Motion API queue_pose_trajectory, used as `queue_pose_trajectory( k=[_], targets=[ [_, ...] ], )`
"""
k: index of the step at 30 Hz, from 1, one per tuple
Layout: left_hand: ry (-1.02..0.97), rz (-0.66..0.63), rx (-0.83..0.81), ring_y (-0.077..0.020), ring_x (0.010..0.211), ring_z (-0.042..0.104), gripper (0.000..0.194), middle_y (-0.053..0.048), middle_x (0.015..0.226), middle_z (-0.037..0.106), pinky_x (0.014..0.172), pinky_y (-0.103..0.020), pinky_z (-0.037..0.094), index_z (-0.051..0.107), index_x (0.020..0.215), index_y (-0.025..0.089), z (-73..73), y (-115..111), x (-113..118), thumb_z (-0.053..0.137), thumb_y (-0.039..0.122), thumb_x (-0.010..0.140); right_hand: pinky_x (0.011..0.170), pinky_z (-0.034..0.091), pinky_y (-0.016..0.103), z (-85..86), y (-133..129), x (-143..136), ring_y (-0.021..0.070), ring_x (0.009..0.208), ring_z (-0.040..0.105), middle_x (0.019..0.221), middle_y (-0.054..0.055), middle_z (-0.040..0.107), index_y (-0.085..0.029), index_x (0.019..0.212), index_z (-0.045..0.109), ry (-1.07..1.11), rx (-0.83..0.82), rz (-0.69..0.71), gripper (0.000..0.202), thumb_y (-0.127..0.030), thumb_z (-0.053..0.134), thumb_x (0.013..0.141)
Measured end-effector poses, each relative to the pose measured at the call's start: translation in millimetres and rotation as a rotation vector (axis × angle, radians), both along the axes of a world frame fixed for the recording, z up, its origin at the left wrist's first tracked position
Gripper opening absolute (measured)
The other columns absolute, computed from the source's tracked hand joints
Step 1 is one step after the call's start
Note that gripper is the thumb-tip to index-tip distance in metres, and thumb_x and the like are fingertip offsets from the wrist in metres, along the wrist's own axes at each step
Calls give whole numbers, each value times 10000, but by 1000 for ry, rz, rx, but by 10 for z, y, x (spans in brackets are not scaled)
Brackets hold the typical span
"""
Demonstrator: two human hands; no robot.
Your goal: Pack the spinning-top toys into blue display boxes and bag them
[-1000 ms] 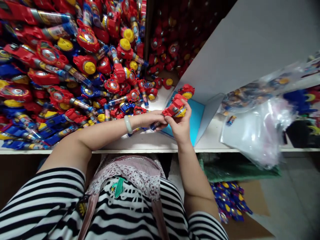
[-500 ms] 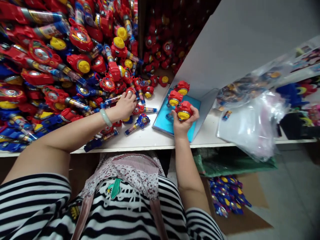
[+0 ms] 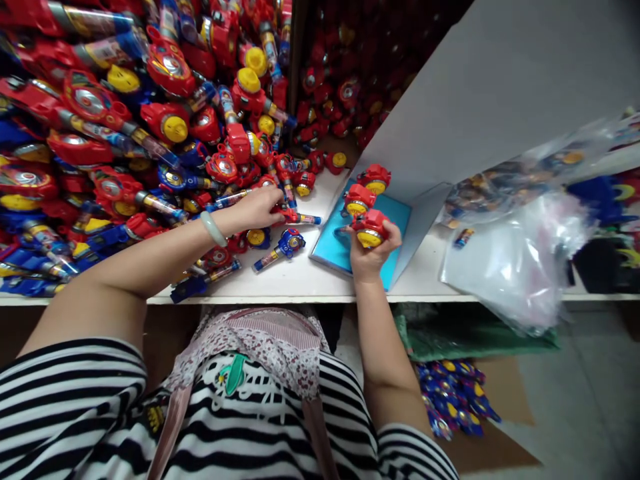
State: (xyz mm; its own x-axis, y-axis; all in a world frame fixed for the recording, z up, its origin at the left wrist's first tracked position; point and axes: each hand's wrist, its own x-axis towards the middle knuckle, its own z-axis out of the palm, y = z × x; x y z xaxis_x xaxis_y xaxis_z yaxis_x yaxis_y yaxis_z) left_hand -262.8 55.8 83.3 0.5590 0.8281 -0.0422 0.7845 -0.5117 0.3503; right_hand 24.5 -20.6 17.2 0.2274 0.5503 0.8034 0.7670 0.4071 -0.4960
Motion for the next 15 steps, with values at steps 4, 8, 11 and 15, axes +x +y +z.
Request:
queue_pose_trajectory(
  k=[4, 8, 11, 15],
  targets=[
    [-279, 201, -79, -214, 842, 590, 319, -83, 958, 638, 811, -331, 484, 602, 1017, 127, 87, 43, -12, 641, 356, 798, 903, 538, 443, 38, 23, -19, 230, 1036, 617, 1126, 63, 515, -299, 1267, 366, -70, -3, 116, 567, -471, 702, 843],
    [-563, 299, -93, -213, 922, 587, 327, -57, 946, 618, 896, -371, 485, 576, 1005, 130, 185, 26, -16, 658, 342, 771, 929, 536, 448, -74, 1, -55, 242, 1061, 612, 1152, 72, 528, -292, 1287, 372, -65, -118, 156, 574, -424, 703, 837],
    [-731, 348, -167, -205, 930, 582, 250, -39, 876, 591, 900, -380, 491, 565, 935, 138, 276, -31, -5, 639, 316, 776, 942, 537, 479, -58, -56, -66, 256, 1080, 607, 1185, 93, 536, -286, 1323, 395, -96, -276, 168, 496, -394, 616, 892],
    [-909, 401, -374, -160, 840, 586, 183, -24, 851, 594, 822, -322, 515, 557, 895, 151, 410, -203, 45, 604, 267, 761, 1038, 476, 576, 396, -320, -132, 314, 1228, 527, 1329, 114, 481, -327, 1447, 373, -196, -304, 152, 696, -414, 706, 843]
  ],
)
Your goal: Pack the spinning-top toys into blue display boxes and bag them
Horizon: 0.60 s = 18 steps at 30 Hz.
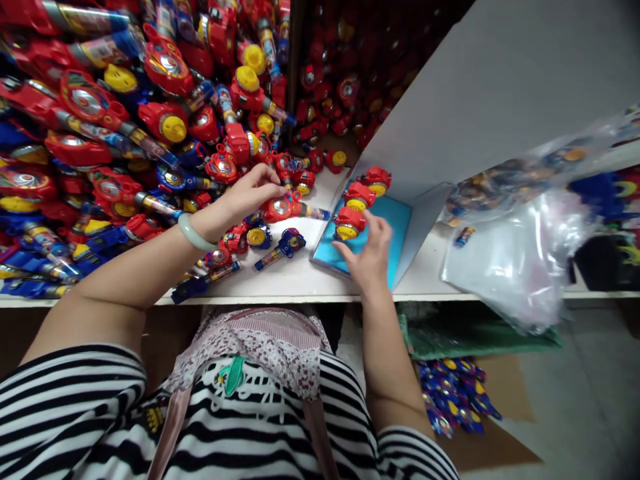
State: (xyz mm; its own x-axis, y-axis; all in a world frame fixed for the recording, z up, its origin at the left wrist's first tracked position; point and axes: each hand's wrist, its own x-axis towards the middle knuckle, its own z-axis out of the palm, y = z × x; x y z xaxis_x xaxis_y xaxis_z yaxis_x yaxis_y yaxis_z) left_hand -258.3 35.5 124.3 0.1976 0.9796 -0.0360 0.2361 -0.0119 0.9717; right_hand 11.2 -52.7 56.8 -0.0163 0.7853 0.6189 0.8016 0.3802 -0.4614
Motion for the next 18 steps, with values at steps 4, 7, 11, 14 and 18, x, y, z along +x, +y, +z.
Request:
queue_pose_trajectory(
  k=[4, 7, 11, 14, 18],
  targets=[
    [-148, -145, -121, -148, 779, 608, 164, -47, 885, 632, 718, -277, 526, 593, 884, 148, 119, -247, 89, 561, 300, 828, 1135, 407, 562, 466, -265, -311, 317, 1342, 455, 1435, 60, 452, -435, 1470, 351, -106, 59, 206, 740, -364, 731, 840],
    [-202, -312, -215, -169, 745, 639, 358, -67, 840, 647, 646, -277, 530, 615, 901, 154, 203, -440, 121, 522, 499, 916, 1104, 459, 506, 496, -298, -502, 264, 1280, 525, 1385, 51, 509, -446, 1513, 244, -61, 75, 308, 679, -296, 578, 941],
    [-227, -581, -252, -182, 809, 673, 437, -90, 956, 690, 641, -265, 541, 633, 1095, 187, 237, -638, 124, 620, 565, 877, 994, 556, 476, 310, -344, -454, 264, 1174, 604, 1341, 109, 525, -347, 1556, 89, 96, -36, 282, 787, -427, 570, 938],
    [-197, -596, -127, -174, 839, 675, 408, -102, 1046, 687, 669, -265, 547, 617, 1155, 189, 158, -693, 111, 644, 482, 872, 935, 588, 462, 205, -441, -302, 260, 1112, 636, 1351, 117, 487, -359, 1522, 155, 157, -20, 226, 797, -490, 627, 893],
    [323, -450, 107, -224, 898, 673, 321, -123, 1024, 681, 755, -333, 550, 597, 1109, 162, -85, -743, 5, 576, 411, 908, 878, 599, 432, 52, -460, -57, 248, 1045, 658, 1357, 130, 414, -329, 1479, 220, 305, 110, 18, 830, -500, 710, 831]
  ],
)
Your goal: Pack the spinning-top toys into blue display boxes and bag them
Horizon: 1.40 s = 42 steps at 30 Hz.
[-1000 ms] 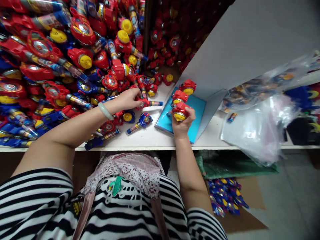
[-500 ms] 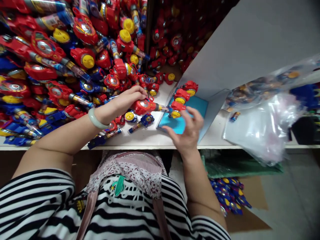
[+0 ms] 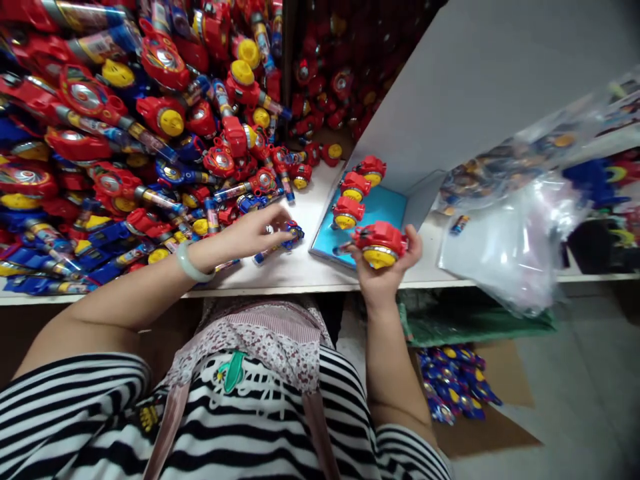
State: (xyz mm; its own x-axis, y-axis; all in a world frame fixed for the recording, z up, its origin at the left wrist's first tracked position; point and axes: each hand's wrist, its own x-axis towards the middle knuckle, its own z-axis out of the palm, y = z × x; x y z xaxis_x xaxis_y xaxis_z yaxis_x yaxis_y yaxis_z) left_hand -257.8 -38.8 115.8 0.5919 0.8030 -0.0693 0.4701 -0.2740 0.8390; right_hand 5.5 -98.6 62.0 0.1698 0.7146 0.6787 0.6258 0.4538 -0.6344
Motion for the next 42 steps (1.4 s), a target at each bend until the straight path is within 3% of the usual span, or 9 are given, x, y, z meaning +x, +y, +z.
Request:
queue_pose_trajectory(
  k=[4, 9, 15, 22, 26, 30, 34, 38, 42],
  targets=[
    [674, -113, 236, -324, 940, 673, 265, -205, 1020, 667, 766, -409, 548, 600, 1088, 96, -342, -200, -19, 552, 280, 903, 904, 580, 442, -295, 126, 89, 250, 1053, 633, 1250, 104, 451, -306, 1387, 331, 27, 97, -110, 733, -549, 713, 810],
    [787, -82, 277, -299, 970, 669, 443, -236, 1087, 655, 783, -389, 544, 419, 1365, 41, -592, -319, 80, 417, 140, 933, 934, 566, 427, -441, 166, 57, 243, 1063, 626, 1224, 99, 491, -290, 1376, 358, -21, 72, -61, 687, -512, 704, 826],
    [201, 185, 75, -215, 892, 620, 334, -136, 1078, 643, 799, -355, 520, 504, 1249, 142, -551, -165, -48, 432, 272, 949, 927, 566, 420, -444, 85, 135, 249, 1067, 640, 1239, 115, 522, -269, 1422, 326, -55, 62, -22, 720, -468, 704, 841],
    [-565, 525, -441, -83, 474, 431, 300, 31, 683, 537, 421, -174, 287, 507, 1084, 194, -552, -180, -37, 579, 344, 834, 910, 564, 465, -543, 109, 86, 270, 1075, 649, 1279, 133, 584, -281, 1456, 309, -227, -203, 154, 621, -305, 596, 906],
    [-834, 360, -688, -46, 357, 349, 374, 44, 597, 536, 359, -153, 206, 467, 918, 188, -477, -166, 121, 646, 497, 805, 957, 530, 554, -85, -9, 176, 320, 1152, 577, 1293, 136, 566, -309, 1507, 325, -378, -258, 104, 724, -378, 667, 874],
    [-892, 92, -756, -53, 330, 341, 428, 43, 562, 538, 344, -167, 212, 476, 932, 182, -346, -226, 470, 600, 582, 843, 878, 579, 500, 382, -133, 39, 318, 1179, 568, 1382, 143, 494, -333, 1564, 185, -204, -186, 97, 946, -497, 735, 812],
    [-662, -68, -409, -117, 555, 545, 462, -30, 736, 627, 493, -225, 420, 553, 1095, 174, -210, -189, 630, 528, 592, 901, 959, 563, 489, 493, 2, -47, 294, 1208, 577, 1430, 142, 425, -313, 1526, 232, -6, -151, 110, 852, -500, 703, 841],
    [-101, 252, 290, -233, 995, 605, 448, -143, 1121, 636, 885, -357, 504, 576, 1225, 146, -129, 82, 150, 514, 474, 927, 1141, 384, 599, 456, 373, 494, 338, 1347, 462, 1419, 125, 375, -298, 1450, 315, 54, 105, -126, 749, -477, 704, 835],
    [644, 368, 483, -350, 1102, 567, 498, -198, 1143, 577, 914, -432, 482, 547, 1272, 96, -226, 340, -302, 522, 443, 917, 1177, 306, 618, 365, 797, 1104, 366, 1406, 389, 1415, 163, 385, -249, 1432, 315, -33, 131, -327, 754, -498, 678, 820]
  ],
)
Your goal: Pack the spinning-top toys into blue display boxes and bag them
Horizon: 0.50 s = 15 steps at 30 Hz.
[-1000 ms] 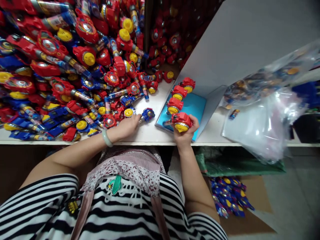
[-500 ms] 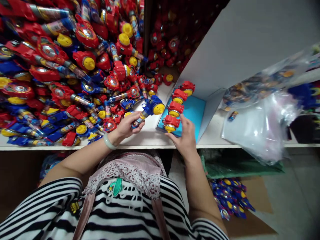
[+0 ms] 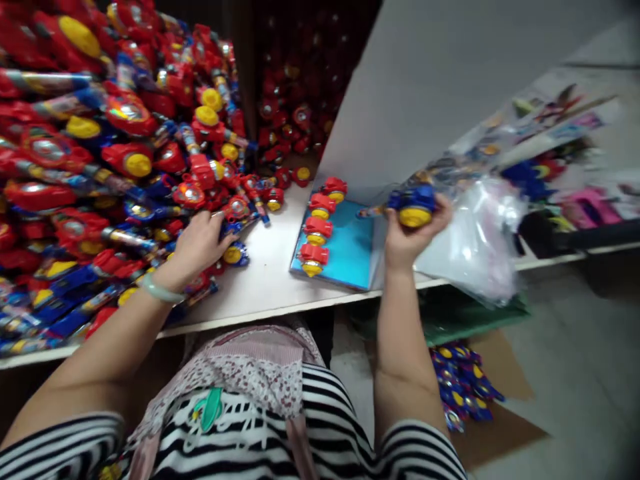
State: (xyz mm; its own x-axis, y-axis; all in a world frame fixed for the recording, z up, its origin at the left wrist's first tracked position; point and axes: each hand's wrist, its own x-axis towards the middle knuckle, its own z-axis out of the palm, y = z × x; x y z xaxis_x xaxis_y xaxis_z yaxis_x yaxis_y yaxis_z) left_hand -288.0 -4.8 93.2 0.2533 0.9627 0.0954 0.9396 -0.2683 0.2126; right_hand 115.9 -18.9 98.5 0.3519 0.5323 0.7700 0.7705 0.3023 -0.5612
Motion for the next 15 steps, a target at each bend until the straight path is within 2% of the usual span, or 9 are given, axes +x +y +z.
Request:
queue_pose_trajectory(
  k=[3, 7, 11, 15],
  targets=[
    [209, 14, -28, -356, 1033, 593, 530, -196, 1114, 558, 821, -404, 505, 502, 1306, 86, -97, 57, -38, 480, 457, 927, 1171, 341, 588, -163, 330, 111, 340, 1351, 468, 1366, 170, 492, -219, 1386, 391, -16, -187, 29, 643, -408, 646, 827],
    [213, -38, -12, -331, 1027, 598, 461, -178, 1093, 564, 902, -399, 502, 530, 1223, 92, -112, 56, -20, 424, 443, 943, 1158, 393, 534, -340, 647, 14, 298, 1283, 536, 1331, 165, 566, -195, 1340, 439, -21, -256, 108, 557, -276, 609, 816],
    [50, -73, -46, -328, 1088, 587, 406, -150, 1102, 621, 967, -406, 481, 539, 1148, 133, -42, 72, -96, 460, 461, 920, 1139, 427, 514, -326, 683, 10, 279, 1274, 545, 1343, 139, 577, -208, 1333, 450, -101, -347, 209, 567, -165, 556, 777],
    [-282, 72, -151, -264, 1004, 639, 412, -73, 1098, 652, 853, -344, 517, 514, 1150, 201, 1, 82, -183, 541, 496, 864, 1120, 449, 523, -247, 652, 89, 283, 1280, 545, 1371, 131, 566, -209, 1348, 446, -129, -408, 261, 609, -135, 544, 751]
  ],
)
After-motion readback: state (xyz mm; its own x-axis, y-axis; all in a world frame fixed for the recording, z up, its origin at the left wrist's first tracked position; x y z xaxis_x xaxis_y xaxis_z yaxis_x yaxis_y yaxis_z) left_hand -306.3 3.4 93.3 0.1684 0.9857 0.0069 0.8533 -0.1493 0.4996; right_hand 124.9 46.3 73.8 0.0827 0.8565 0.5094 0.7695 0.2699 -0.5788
